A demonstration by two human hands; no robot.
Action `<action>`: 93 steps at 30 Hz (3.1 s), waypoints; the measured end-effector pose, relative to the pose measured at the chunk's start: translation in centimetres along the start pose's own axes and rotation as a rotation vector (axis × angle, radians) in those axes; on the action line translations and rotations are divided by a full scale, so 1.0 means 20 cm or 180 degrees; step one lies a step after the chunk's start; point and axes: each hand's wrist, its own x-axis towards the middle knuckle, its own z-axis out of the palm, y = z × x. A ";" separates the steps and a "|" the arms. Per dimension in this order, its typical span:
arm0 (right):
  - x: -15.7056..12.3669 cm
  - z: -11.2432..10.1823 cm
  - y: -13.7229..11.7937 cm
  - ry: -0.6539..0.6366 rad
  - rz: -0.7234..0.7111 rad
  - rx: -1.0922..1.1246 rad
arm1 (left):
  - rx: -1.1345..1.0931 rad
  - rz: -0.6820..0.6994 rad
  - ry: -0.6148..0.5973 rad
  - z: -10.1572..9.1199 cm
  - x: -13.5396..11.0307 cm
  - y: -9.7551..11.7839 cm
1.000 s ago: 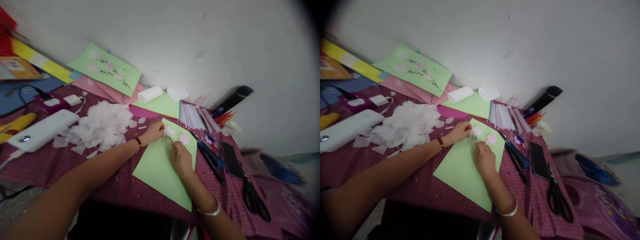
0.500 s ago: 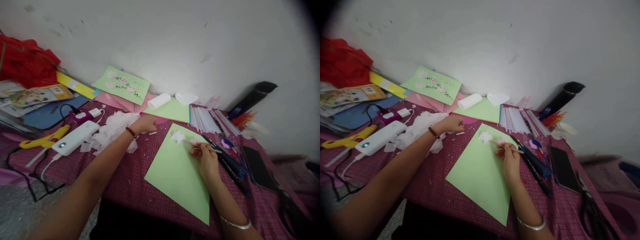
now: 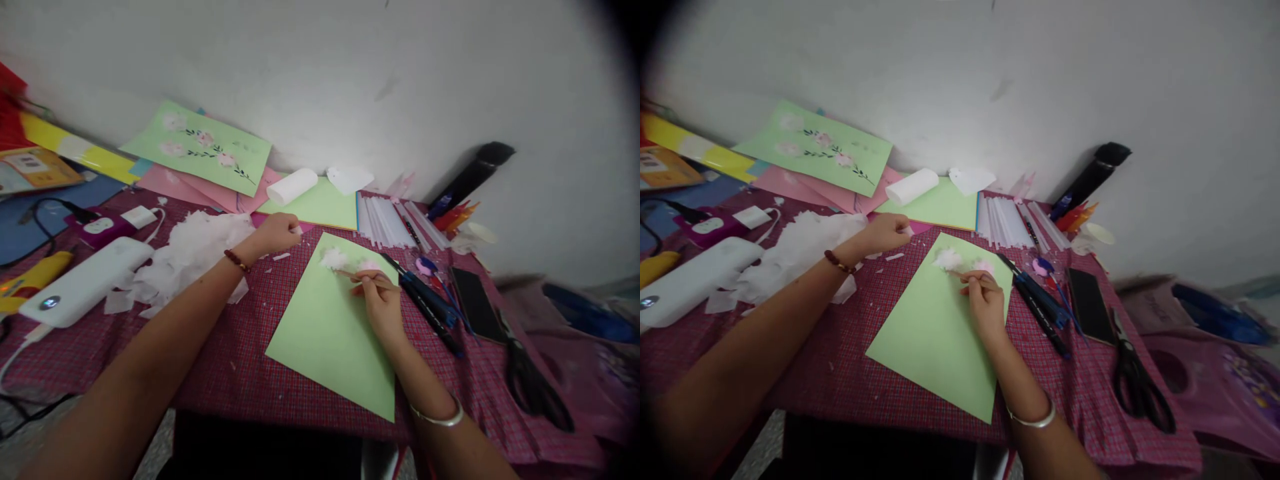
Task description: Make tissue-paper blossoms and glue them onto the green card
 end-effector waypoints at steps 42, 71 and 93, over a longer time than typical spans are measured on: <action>-0.01 -0.03 -0.01 0.0054 -0.0047 0.0169 | -0.1091 0.0483 -0.0480 0.42 -0.03 0.16; -0.11 0.04 -0.02 -0.0879 -0.1450 -0.2723 | -0.1184 -0.0185 -0.0063 0.39 -0.04 0.12; 0.00 -0.04 0.03 0.0105 0.0885 0.1080 | 0.0230 0.0558 -0.0524 -0.11 -0.09 0.06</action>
